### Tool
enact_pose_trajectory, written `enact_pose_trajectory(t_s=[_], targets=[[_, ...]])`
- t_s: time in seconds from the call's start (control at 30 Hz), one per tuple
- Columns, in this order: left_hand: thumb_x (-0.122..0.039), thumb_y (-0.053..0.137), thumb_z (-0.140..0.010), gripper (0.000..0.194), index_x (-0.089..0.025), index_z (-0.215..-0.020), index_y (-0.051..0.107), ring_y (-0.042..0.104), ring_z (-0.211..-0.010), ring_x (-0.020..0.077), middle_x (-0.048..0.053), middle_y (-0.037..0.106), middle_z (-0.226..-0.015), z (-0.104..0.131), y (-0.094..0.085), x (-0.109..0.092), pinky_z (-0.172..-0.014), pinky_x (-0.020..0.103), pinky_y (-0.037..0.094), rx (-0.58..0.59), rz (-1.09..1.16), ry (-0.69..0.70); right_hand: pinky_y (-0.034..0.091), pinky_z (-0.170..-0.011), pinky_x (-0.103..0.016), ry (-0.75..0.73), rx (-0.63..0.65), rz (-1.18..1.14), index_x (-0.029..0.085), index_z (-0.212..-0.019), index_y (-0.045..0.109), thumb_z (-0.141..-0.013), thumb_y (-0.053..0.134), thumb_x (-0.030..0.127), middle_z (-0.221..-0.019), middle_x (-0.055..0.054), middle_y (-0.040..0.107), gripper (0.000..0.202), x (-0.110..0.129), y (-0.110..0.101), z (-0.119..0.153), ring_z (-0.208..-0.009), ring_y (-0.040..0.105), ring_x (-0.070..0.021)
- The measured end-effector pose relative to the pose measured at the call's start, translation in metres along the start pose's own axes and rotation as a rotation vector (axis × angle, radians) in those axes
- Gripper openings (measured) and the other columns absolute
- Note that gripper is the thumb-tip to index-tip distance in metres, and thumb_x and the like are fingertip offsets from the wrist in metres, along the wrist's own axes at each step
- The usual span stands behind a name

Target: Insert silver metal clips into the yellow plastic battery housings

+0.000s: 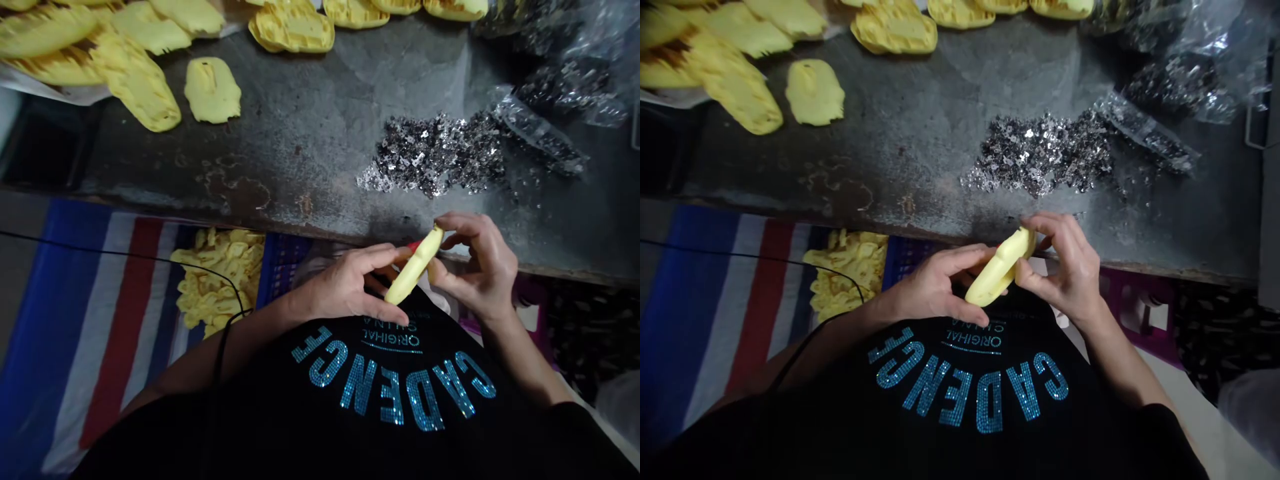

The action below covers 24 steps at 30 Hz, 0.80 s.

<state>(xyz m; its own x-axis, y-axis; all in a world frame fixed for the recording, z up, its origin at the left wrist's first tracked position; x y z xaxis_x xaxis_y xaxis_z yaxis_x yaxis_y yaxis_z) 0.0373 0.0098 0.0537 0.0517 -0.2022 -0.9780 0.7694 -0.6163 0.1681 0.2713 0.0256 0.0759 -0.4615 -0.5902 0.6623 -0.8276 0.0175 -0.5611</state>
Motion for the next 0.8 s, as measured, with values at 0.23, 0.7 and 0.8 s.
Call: enact_pose_trajectory(t_s=[0.23, 0.7, 0.8], targets=[[-0.033, 0.11, -0.074, 0.044, -0.019, -0.111, 0.09, 0.086, -0.113, 0.0303, 0.011, 0.089, -0.114, 0.011, -0.014, 0.01, -0.103, 0.038, 0.068, -0.094, -0.146, 0.227, 0.071, -0.088, -0.046, 0.014, 0.03, 0.043, 0.029, -0.139, 0.075, -0.096, 0.089, 0.033, -0.128, -0.01, 0.082, 0.045, 0.005, 0.006, -0.008, -0.109, 0.079, -0.0287], [-0.042, 0.085, -0.101, 0.091, -0.028, -0.18, 0.042, 0.091, -0.087, 0.0246, 0.021, 0.068, -0.168, 0.045, -0.048, 0.006, -0.068, 0.025, 0.075, -0.467, 0.439, -0.114, 0.052, -0.099, -0.056, -0.226, 0.313, 0.541, 0.031, -0.12, 0.082, -0.115, 0.068, 0.038, -0.131, -0.007, 0.082, 0.017, -0.084, 0.032, -0.085, -0.12, 0.067, -0.0326], [-0.048, 0.077, -0.106, 0.089, -0.026, -0.183, 0.038, 0.091, -0.088, 0.0254, 0.022, 0.069, -0.167, 0.041, -0.045, 0.006, -0.067, 0.027, 0.075, -0.467, 0.482, -0.109, 0.052, -0.104, -0.06, -0.189, 0.329, 0.494, 0.029, -0.111, 0.081, -0.113, 0.069, 0.039, -0.129, -0.005, 0.082, 0.015, -0.083, 0.035, -0.09, -0.121, 0.068, -0.0333]])
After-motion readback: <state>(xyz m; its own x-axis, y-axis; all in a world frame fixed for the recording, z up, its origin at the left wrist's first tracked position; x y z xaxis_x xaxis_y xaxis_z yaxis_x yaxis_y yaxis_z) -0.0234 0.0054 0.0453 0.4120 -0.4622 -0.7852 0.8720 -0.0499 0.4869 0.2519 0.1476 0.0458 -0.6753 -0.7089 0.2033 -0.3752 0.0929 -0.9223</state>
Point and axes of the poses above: each hand's wrist, its own z-axis away from the middle knuckle, its own y-axis out of the palm, x = y × z, the point moved 3 cm from there along -z, towards the middle knuckle
